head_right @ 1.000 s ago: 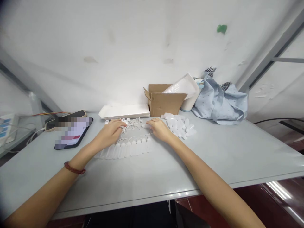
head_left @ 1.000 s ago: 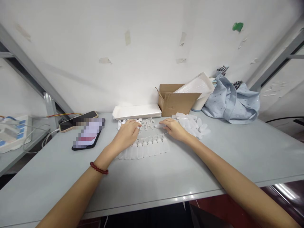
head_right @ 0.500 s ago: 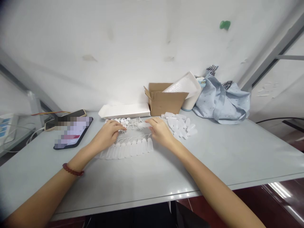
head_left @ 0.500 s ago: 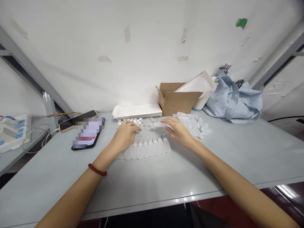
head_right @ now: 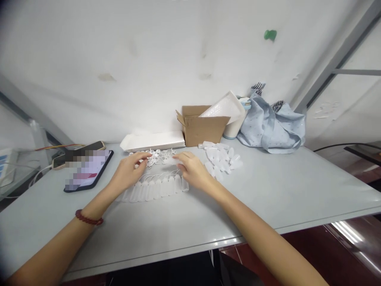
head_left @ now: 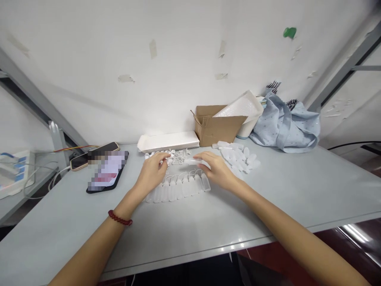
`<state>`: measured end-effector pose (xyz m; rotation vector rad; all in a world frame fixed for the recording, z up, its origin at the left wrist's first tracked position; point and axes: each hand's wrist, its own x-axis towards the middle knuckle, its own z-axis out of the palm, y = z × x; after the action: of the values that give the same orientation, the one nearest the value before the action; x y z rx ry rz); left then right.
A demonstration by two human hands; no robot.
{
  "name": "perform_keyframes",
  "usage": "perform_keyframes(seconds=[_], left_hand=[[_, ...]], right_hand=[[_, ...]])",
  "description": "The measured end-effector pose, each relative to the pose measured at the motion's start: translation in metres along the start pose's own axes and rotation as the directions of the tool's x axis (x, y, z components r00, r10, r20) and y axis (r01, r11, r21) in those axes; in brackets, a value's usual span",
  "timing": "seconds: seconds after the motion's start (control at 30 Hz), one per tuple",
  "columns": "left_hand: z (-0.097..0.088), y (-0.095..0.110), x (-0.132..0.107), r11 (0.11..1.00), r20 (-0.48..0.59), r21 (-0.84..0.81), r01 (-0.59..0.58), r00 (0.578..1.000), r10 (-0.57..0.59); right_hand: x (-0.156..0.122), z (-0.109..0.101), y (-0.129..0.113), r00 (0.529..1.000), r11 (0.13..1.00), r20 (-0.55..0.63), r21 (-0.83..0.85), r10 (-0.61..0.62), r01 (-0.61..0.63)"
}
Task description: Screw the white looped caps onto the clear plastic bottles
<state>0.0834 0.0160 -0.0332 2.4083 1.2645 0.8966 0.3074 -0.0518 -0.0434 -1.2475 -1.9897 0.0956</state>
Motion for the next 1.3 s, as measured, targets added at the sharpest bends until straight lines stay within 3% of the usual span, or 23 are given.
perform_keyframes(seconds=[0.13, 0.27, 0.4, 0.53, 0.77, 0.93, 1.3], left_hand=[[-0.005, 0.013, -0.002, 0.975, -0.013, -0.195, 0.111, 0.993, -0.116], [-0.007, 0.025, -0.004, 0.848, 0.060, -0.470, 0.245, 0.967, -0.246], [-0.005, 0.031, -0.006, 0.728, 0.125, -0.611, 0.312, 0.945, -0.301], [-0.003, 0.033, -0.008, 0.667, 0.160, -0.668, 0.330, 0.939, -0.305], [-0.005, 0.034, -0.008, 0.585, 0.115, -0.734, 0.345, 0.912, -0.393], [-0.005, 0.035, -0.008, 0.495, 0.161, -0.791, 0.360, 0.902, -0.400], [-0.005, 0.035, -0.009, 0.406, 0.257, -0.814, 0.415, 0.885, -0.389]], right_hand=[[0.000, 0.000, -0.010, 0.998, 0.989, 0.026, 0.132, 0.066, -0.068], [0.000, -0.001, -0.016, 0.991, 0.970, 0.054, 0.206, 0.120, -0.129], [0.001, -0.003, -0.020, 0.984, 0.949, 0.080, 0.265, 0.157, -0.173], [0.001, -0.005, -0.022, 0.977, 0.932, 0.102, 0.294, 0.189, -0.211], [0.001, -0.007, -0.024, 0.962, 0.921, 0.126, 0.282, 0.244, -0.270], [0.002, -0.008, -0.024, 0.963, 0.922, 0.122, 0.283, 0.240, -0.265], [0.001, -0.008, -0.024, 0.970, 0.932, 0.100, 0.269, 0.223, -0.242]])
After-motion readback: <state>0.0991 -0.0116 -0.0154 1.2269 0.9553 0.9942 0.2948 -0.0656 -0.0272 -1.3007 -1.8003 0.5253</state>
